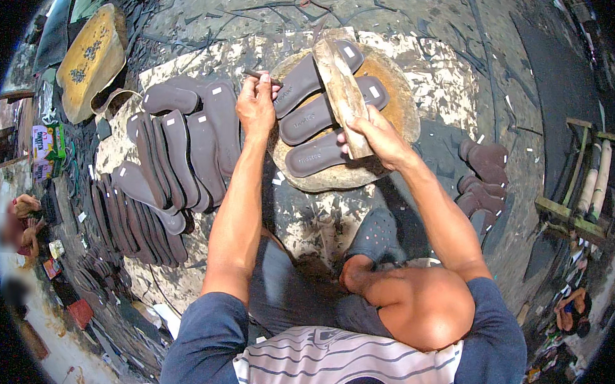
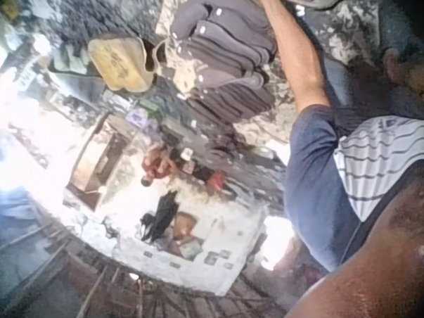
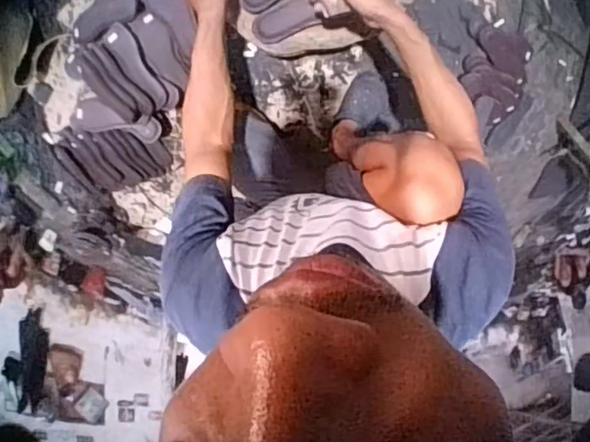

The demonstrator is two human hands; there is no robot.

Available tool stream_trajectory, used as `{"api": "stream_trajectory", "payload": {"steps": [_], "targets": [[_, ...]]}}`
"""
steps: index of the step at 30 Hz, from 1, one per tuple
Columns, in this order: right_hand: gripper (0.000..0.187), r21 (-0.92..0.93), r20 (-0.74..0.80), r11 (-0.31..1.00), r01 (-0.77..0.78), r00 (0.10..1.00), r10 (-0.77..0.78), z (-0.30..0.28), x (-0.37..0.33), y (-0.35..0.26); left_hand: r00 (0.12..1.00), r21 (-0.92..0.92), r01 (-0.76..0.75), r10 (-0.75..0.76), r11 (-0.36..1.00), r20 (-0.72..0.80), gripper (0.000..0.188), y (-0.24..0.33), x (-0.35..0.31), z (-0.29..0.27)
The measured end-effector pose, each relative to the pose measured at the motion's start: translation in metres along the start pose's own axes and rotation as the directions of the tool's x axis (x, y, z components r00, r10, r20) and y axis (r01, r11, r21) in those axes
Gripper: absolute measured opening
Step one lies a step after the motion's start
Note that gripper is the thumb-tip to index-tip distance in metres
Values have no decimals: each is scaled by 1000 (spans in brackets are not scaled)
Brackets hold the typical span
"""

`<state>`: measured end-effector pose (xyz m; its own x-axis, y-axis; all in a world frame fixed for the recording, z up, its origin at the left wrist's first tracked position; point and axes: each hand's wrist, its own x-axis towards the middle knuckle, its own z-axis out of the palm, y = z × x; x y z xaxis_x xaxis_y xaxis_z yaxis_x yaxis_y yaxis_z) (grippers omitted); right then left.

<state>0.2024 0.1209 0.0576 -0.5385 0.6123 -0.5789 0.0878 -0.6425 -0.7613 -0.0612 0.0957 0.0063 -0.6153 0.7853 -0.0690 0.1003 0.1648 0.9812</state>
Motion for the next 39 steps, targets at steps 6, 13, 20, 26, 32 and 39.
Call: {"api": "stream_trajectory", "payload": {"steps": [6,13,20,26,32,39], "targets": [[42,-4,92,999,43,995,-43,0,-10,-30,1000,67,-15,15,998,6,29,-1,2,4],[47,-318,44,672,669,719,-694,75,-85,-178,969,322,-216,242,922,-41,22,8,-13,-3],[49,-893,150,366,261,941,-305,5,18,-12,848,429,-517,512,740,138,23,-10,-11,12],[38,-245,252,968,51,968,13,0,-14,-46,779,446,-606,606,659,163,17,-9,-9,5],[45,-171,78,985,-38,996,52,-21,1,-2,999,-21,-21,20,1000,-48,24,9,-26,8],[47,-163,163,985,-57,983,84,-20,0,-5,991,84,-135,135,987,10,25,4,-35,12]]}}
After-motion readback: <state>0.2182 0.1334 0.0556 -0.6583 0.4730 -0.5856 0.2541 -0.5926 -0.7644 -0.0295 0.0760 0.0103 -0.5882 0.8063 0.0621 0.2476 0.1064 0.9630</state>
